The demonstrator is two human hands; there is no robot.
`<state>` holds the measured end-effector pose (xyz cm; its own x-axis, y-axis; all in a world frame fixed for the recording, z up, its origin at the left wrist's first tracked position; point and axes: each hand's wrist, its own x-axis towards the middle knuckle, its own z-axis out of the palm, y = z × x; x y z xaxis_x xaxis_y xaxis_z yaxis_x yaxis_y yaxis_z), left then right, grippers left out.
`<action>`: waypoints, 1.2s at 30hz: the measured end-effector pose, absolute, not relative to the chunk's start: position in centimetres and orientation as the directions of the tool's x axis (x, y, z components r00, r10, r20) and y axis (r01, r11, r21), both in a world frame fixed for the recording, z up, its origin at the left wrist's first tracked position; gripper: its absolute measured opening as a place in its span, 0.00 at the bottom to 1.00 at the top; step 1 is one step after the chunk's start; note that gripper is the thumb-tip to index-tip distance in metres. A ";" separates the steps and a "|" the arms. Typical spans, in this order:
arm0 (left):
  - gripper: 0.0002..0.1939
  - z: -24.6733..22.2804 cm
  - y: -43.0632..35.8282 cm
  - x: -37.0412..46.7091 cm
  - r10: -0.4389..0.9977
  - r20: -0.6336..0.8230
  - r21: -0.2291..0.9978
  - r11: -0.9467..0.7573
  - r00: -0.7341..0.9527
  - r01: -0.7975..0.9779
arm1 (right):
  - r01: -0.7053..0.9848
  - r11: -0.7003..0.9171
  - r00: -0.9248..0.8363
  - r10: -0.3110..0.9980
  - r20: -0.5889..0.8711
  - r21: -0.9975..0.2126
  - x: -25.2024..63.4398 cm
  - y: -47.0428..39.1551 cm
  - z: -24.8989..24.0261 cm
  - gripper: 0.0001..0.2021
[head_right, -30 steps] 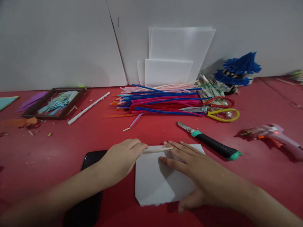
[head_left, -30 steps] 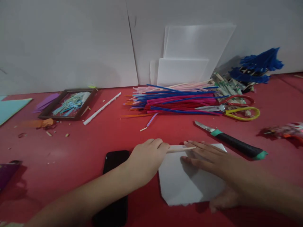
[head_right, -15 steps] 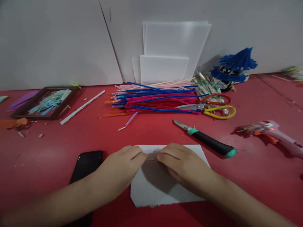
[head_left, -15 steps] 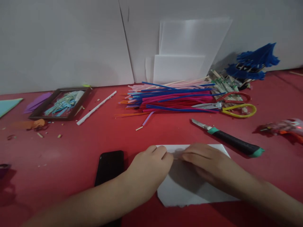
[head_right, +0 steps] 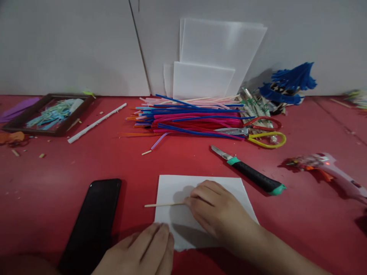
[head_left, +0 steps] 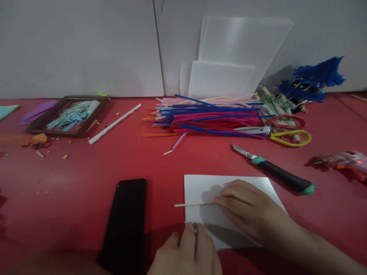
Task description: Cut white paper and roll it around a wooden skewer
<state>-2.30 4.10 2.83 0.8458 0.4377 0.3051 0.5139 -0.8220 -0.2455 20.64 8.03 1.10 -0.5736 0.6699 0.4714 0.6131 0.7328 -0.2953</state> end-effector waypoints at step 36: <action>0.19 1.8 3.8 -2.1 0.567 0.123 -0.267 -0.772 0.815 0.577 | 0.620 0.751 -0.579 0.634 0.512 -0.229 20.3 7.9 1.0 0.11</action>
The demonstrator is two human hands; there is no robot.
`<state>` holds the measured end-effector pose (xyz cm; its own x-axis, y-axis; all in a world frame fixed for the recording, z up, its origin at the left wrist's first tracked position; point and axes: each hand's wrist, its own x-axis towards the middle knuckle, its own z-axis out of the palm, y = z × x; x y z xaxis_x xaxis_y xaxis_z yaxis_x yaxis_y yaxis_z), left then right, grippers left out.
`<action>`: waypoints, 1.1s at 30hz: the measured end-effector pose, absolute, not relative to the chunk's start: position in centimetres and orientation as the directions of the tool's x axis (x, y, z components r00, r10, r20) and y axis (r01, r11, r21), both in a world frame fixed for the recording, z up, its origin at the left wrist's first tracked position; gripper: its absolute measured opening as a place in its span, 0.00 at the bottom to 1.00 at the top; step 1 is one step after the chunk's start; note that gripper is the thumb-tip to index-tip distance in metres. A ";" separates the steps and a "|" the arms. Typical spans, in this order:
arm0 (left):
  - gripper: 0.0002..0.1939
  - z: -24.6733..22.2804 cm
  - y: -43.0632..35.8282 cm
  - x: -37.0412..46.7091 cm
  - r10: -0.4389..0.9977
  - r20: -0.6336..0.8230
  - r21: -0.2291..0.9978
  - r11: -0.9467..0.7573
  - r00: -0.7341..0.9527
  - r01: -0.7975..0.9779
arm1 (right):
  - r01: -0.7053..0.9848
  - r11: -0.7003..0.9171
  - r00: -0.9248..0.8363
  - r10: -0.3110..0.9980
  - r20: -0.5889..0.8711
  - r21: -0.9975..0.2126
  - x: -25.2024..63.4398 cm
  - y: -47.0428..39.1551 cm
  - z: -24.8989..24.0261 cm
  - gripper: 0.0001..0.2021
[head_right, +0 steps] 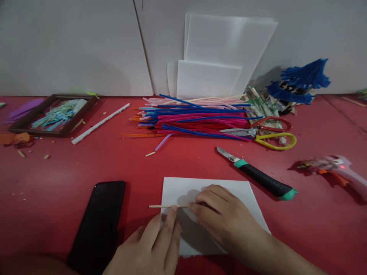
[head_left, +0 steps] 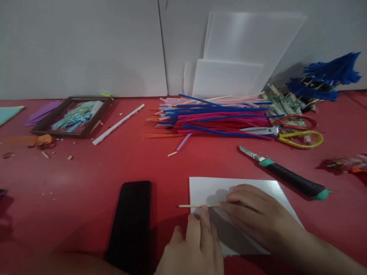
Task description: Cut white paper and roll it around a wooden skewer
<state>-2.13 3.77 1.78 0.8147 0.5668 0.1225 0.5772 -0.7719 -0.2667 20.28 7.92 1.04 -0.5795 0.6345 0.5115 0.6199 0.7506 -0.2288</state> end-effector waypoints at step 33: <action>0.15 1.6 4.9 -1.9 0.451 0.262 -0.308 -0.799 0.853 0.516 | 0.618 0.719 -0.562 0.686 0.461 -0.318 20.9 8.0 1.7 0.12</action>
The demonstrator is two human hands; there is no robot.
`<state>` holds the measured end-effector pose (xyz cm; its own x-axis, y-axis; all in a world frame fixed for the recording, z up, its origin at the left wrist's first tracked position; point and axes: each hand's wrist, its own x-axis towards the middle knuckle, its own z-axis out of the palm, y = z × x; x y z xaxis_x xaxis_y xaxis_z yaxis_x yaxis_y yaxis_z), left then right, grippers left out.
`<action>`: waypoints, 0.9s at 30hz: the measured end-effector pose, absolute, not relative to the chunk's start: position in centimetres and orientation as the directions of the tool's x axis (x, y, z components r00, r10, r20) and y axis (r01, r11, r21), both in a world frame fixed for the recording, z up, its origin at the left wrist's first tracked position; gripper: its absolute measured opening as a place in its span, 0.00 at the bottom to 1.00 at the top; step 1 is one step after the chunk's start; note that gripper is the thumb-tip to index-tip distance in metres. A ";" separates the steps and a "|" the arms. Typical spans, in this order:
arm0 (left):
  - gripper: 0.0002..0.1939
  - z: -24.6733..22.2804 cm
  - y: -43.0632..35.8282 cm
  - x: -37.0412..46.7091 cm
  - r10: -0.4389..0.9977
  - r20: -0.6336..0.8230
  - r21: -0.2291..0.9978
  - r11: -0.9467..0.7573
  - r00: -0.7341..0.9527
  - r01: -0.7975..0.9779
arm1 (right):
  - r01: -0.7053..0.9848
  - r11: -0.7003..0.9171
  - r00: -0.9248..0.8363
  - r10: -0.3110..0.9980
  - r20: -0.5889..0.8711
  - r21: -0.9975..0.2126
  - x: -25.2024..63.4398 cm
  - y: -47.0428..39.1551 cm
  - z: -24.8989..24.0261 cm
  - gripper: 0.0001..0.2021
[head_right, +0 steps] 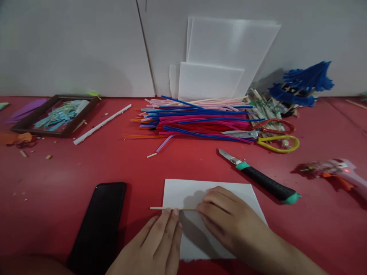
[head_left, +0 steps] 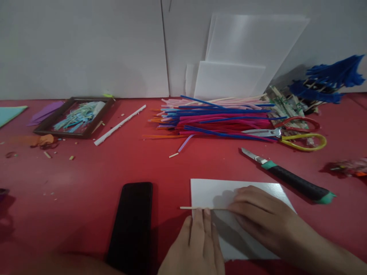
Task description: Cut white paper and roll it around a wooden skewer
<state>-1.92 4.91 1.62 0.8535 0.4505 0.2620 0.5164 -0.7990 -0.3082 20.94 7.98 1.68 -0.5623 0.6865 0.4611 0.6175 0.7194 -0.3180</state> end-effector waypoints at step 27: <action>0.14 1.5 5.1 -1.9 0.424 0.283 -0.332 -0.799 0.860 0.502 | 0.612 0.662 -0.632 0.738 0.235 -0.433 24.5 8.6 1.8 0.09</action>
